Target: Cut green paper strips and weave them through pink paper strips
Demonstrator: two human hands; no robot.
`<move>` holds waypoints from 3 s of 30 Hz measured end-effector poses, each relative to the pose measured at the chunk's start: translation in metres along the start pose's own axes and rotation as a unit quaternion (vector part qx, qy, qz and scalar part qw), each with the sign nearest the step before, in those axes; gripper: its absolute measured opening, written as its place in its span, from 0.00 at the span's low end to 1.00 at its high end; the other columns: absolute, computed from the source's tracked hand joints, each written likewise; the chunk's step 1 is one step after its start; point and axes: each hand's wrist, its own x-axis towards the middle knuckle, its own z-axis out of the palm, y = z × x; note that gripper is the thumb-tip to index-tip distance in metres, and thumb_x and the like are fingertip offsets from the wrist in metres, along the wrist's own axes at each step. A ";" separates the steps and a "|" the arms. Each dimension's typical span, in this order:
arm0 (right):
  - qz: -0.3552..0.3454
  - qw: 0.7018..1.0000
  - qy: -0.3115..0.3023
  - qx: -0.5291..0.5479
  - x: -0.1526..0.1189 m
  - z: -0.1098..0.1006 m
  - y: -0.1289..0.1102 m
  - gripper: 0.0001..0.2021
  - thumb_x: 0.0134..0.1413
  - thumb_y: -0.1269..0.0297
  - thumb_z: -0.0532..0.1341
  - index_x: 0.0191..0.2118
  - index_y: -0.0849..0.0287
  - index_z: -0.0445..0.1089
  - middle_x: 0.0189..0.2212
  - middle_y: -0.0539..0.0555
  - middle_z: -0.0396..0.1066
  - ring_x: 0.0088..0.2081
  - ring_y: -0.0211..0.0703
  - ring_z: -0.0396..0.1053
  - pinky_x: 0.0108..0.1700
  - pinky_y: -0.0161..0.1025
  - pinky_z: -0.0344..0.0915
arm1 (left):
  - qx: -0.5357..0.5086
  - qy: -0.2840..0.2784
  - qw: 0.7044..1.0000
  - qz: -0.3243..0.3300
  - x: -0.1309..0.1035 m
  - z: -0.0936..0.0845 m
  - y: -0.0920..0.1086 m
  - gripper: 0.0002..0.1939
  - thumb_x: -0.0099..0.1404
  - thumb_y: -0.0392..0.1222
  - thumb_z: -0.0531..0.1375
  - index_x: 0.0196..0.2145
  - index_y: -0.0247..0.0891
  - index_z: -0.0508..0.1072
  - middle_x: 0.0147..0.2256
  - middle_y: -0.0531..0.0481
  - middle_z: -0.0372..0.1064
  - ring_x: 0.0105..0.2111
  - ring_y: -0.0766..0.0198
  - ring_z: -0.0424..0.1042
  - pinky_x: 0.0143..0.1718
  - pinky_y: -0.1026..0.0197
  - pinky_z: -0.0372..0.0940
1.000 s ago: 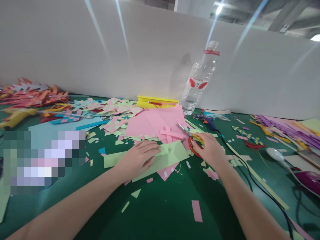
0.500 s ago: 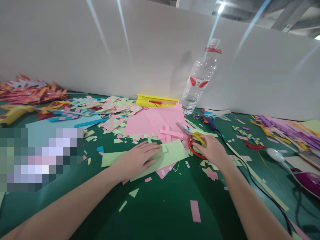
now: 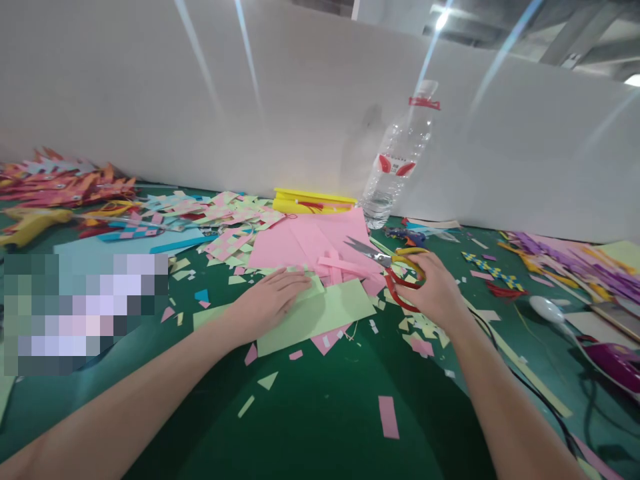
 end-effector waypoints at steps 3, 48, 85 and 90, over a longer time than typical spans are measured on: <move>-0.044 0.996 -0.076 -0.007 -0.003 -0.005 -0.002 0.21 0.43 0.58 0.61 0.45 0.58 0.66 0.47 0.61 0.66 0.49 0.56 0.64 0.49 0.49 0.60 | -0.003 -0.008 1.000 -0.007 -0.001 0.002 -0.002 0.21 0.69 0.35 0.43 0.57 0.41 0.59 0.58 0.50 0.59 0.59 0.62 0.55 0.60 0.51 0.48; -0.128 0.942 -0.305 0.058 -0.010 -0.012 -0.002 0.23 0.43 0.66 0.61 0.50 0.51 0.67 0.53 0.54 0.65 0.57 0.54 0.59 0.57 0.54 0.55 | 0.027 -0.100 0.992 0.067 0.001 0.008 -0.006 0.33 0.62 0.22 0.43 0.60 0.51 0.54 0.63 0.60 0.45 0.63 0.66 0.43 0.62 0.51 0.38; -0.145 0.940 -0.305 0.052 -0.017 -0.002 -0.045 0.18 0.47 0.59 0.60 0.47 0.53 0.64 0.52 0.56 0.63 0.55 0.52 0.58 0.57 0.52 0.53 | 0.018 -0.059 0.996 0.072 0.000 0.011 -0.006 0.26 0.66 0.27 0.43 0.57 0.49 0.60 0.62 0.58 0.50 0.62 0.65 0.47 0.62 0.53 0.38; -0.146 0.936 -0.316 0.058 -0.018 -0.002 -0.048 0.18 0.47 0.61 0.61 0.47 0.52 0.64 0.51 0.55 0.64 0.53 0.51 0.61 0.55 0.51 0.54 | 0.023 -0.069 0.995 0.071 0.000 0.012 -0.008 0.26 0.66 0.27 0.44 0.57 0.49 0.59 0.62 0.57 0.49 0.62 0.65 0.47 0.62 0.52 0.38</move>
